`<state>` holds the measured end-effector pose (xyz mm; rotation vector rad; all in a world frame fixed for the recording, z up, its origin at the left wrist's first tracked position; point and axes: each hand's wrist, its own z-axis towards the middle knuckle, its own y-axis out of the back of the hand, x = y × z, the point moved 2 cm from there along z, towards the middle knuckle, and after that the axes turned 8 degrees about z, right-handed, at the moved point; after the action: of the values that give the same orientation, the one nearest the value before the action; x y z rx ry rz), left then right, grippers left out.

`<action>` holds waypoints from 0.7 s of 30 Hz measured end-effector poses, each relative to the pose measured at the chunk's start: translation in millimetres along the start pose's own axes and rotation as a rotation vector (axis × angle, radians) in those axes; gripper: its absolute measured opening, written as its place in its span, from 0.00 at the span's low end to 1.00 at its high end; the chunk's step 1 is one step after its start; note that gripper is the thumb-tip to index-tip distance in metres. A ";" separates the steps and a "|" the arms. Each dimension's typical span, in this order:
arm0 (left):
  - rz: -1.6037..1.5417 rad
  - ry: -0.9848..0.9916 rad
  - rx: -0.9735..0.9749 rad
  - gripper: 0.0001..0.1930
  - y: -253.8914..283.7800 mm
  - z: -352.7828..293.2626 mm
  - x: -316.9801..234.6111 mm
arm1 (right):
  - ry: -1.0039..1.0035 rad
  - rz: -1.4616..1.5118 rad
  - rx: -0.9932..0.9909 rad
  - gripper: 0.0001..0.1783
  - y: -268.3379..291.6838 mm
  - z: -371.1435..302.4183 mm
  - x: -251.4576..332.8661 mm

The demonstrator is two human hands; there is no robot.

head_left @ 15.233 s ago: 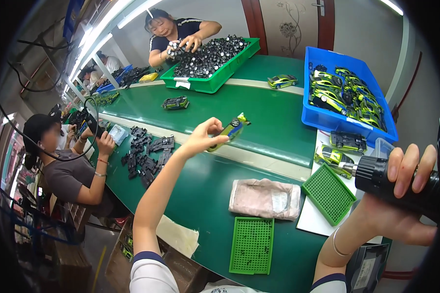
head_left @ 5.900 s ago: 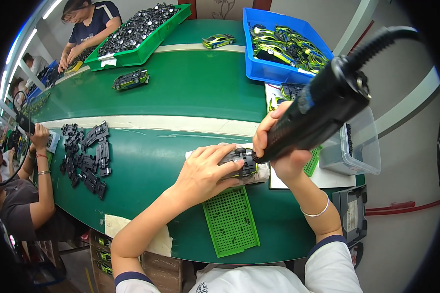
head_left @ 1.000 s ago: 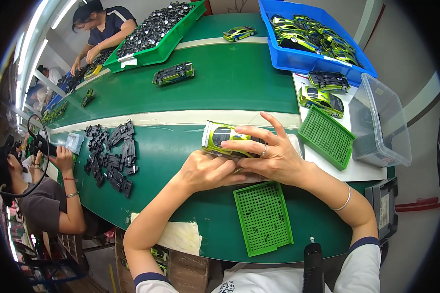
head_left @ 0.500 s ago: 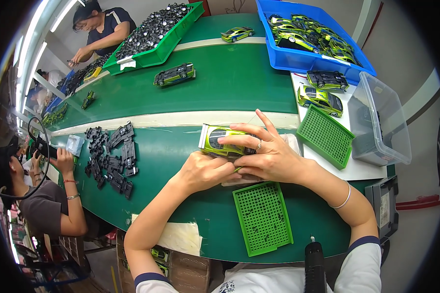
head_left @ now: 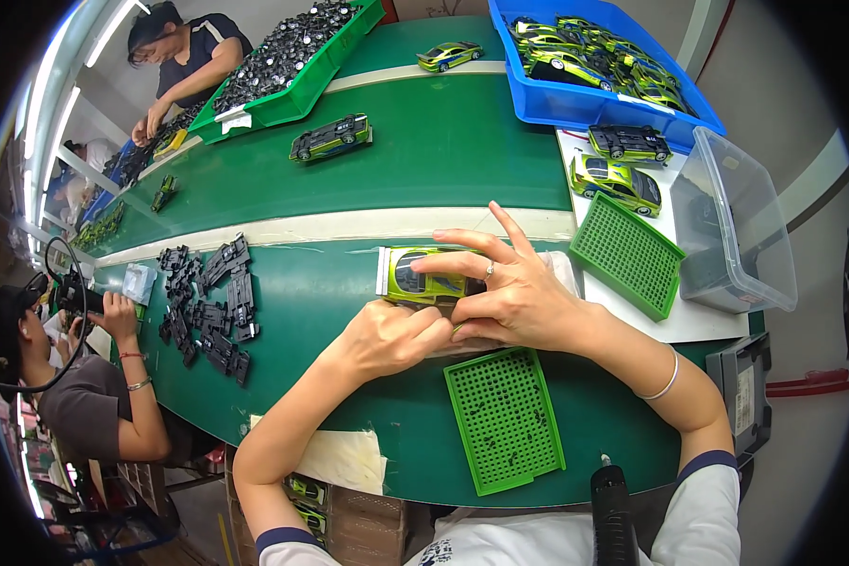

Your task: The person assembles toy cars on a manufacturing line by sorting components from bins into a sorting tray, then securing parts of the toy car chassis with screws using an electric screwdriver.

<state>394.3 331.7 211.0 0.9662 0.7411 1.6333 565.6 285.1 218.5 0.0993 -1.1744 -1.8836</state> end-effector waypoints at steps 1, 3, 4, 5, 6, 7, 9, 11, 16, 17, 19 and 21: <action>-0.004 -0.001 0.002 0.11 -1.1 -0.7 -0.6 | -0.001 0.013 -0.002 0.12 -1.4 -0.4 -0.8; -0.028 0.022 -0.015 0.11 -2.8 -2.5 -1.2 | -0.014 0.036 0.016 0.11 -1.0 0.9 -0.5; -0.033 0.024 -0.011 0.11 -3.8 -2.9 -1.1 | -0.022 0.057 0.034 0.11 -0.5 1.8 -0.2; -0.033 0.017 -0.025 0.12 -4.6 -2.6 -0.3 | -0.025 0.062 0.035 0.11 0.1 2.4 -0.7; -0.034 0.010 -0.041 0.12 -5.1 -2.2 0.1 | -0.034 0.080 0.036 0.10 1.1 2.7 -1.3; -0.039 0.013 -0.038 0.12 -5.4 -2.0 0.6 | -0.043 0.098 0.038 0.10 1.5 3.1 -2.2; -0.028 0.008 -0.033 0.13 -5.0 -1.2 1.1 | -0.041 0.099 0.041 0.09 2.4 4.7 -3.2; -0.028 0.013 -0.032 0.13 -4.5 -0.7 0.9 | -0.031 0.068 0.045 0.09 3.2 4.7 -1.7; -0.032 0.014 -0.032 0.13 -2.1 -2.7 1.8 | -0.042 0.067 0.026 0.09 2.8 3.7 -1.4; -0.032 0.021 -0.018 0.13 -1.8 -2.1 1.7 | -0.056 0.055 0.020 0.09 3.0 3.0 -1.2; -0.031 0.027 -0.003 0.12 -1.3 -1.9 0.6 | -0.048 0.050 0.012 0.09 2.8 1.7 0.3; -0.022 0.045 -0.012 0.12 -0.5 -2.1 0.1 | -0.043 0.049 0.005 0.09 4.0 1.4 0.5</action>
<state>392.6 331.9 209.6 0.9126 0.7690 1.6434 567.2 285.1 222.4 0.0323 -1.2000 -1.8479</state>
